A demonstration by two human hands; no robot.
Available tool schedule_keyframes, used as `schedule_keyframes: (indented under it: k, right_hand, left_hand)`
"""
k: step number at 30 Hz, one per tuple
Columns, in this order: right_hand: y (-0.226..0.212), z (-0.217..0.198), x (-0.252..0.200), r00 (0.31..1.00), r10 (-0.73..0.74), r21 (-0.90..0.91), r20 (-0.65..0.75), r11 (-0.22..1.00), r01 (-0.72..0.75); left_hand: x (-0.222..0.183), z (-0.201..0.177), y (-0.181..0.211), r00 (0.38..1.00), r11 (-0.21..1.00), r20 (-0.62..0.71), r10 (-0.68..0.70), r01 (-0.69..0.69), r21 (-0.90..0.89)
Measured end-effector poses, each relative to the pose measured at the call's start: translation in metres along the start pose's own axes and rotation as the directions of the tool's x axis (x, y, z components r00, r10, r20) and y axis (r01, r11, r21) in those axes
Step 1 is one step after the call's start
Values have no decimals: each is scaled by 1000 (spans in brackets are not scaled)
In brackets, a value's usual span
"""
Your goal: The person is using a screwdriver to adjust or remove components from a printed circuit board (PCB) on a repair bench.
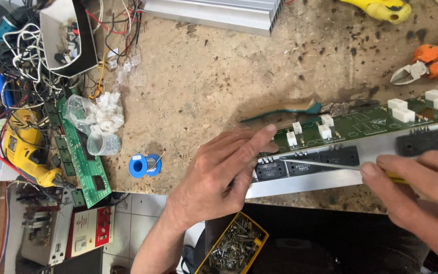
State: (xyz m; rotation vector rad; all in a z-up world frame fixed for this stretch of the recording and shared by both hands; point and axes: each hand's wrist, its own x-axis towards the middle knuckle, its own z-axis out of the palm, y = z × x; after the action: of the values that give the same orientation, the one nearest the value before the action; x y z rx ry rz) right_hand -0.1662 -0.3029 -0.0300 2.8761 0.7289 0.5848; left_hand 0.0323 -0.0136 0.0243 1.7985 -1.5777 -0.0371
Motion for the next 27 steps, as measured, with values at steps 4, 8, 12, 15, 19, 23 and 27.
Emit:
schedule_keyframes:
  k: [4, 8, 12, 15, 19, 23, 27]
  right_hand:
    - [4, -9, 16, 989, 64, 148, -136, 988, -44]
    - [11, -8, 4, 994, 63, 4, 84, 998, -64]
    - [20, -12, 5, 991, -32, -50, 133, 998, 39]
    - [21, -6, 0, 990, 24, -40, 138, 999, -18]
    - [27, -21, 13, 984, -84, -61, 155, 994, 95]
    - [40, -60, 67, 950, -314, -22, -5, 949, 313]
    - [40, -66, 82, 900, -429, -52, -70, 903, 426]
  left_hand:
    - [-5, 1, 1, 999, 998, -1, -53, 52, -34]
    - [-7, 2, 0, 998, 997, -18, -55, 54, -59]
    - [-7, 3, 0, 998, 998, -31, -53, 51, -40]
    - [-6, 2, -2, 998, 998, -32, -51, 49, -39]
    - [-8, 4, -4, 999, 998, -30, -43, 42, -38]
    - [-8, 3, -4, 999, 998, -7, -42, 41, -43]
    - [-8, 4, -6, 999, 997, -10, -45, 45, -59]
